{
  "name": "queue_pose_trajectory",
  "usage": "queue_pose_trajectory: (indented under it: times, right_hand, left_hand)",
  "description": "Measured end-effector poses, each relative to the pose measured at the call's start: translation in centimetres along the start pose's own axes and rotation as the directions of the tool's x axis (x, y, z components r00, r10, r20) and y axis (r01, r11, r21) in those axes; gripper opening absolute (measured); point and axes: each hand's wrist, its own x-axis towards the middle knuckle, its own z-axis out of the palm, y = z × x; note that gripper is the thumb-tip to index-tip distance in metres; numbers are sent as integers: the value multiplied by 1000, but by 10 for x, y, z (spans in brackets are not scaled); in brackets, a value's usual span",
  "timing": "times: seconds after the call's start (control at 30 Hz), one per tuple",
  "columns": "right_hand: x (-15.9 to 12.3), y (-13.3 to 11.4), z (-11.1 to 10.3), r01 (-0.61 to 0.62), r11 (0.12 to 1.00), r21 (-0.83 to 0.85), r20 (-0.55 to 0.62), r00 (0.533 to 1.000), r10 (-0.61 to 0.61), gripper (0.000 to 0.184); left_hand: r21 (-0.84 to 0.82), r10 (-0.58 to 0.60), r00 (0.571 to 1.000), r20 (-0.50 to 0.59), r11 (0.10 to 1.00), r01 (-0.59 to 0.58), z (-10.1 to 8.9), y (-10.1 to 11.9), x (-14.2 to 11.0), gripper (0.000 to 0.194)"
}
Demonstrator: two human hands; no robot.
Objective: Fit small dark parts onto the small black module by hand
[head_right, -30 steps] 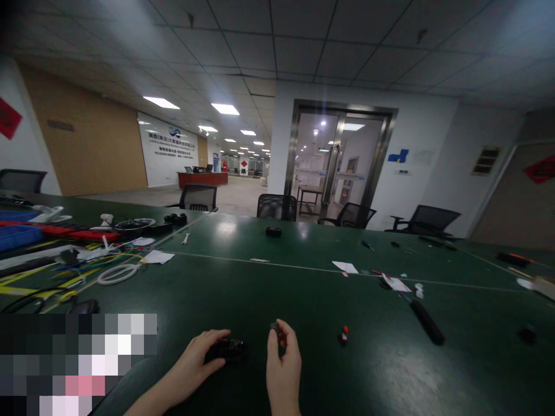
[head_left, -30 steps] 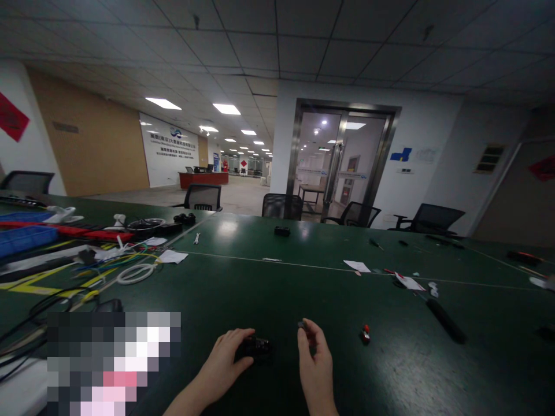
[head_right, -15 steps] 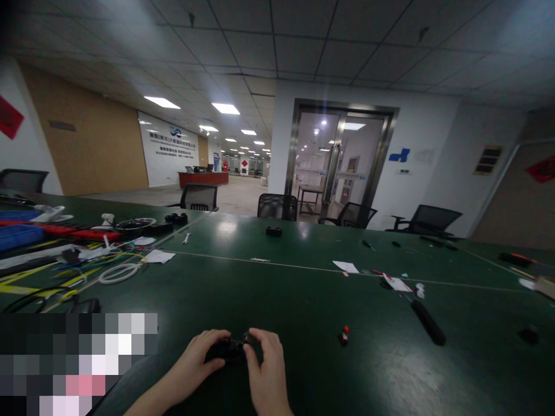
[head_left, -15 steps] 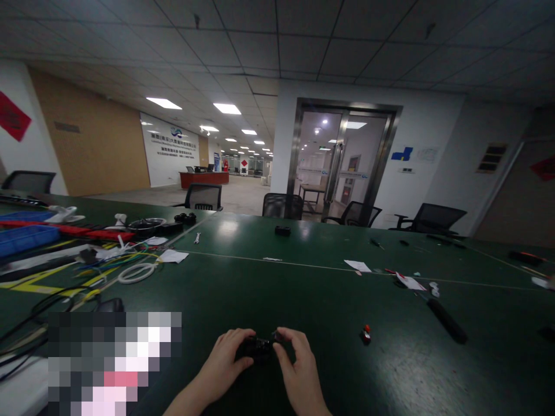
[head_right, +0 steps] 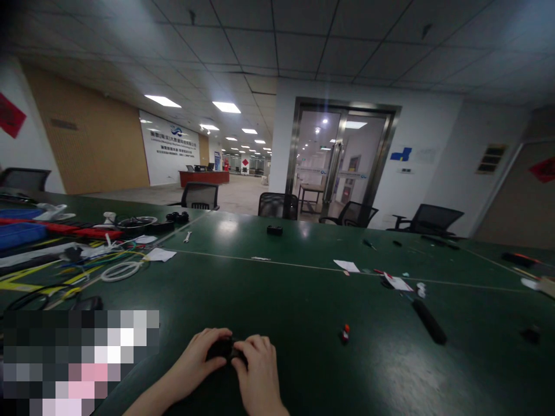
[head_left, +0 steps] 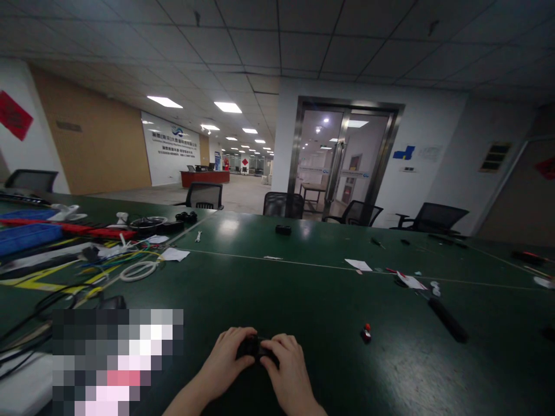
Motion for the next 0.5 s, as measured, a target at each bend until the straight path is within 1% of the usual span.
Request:
queue_pose_trajectory:
  times: [0.33,0.5]
  right_hand:
    - [-2,-5,-4,-14,999,-32,14,1000,14,29]
    - [-2,-6,-4,-46,999,-2,0,999,46,29]
  left_hand:
    - [-2,-35,999,26,999,35,-3,5,0,44]
    - [4,-40,999,23,999,40,-3,4,0,44]
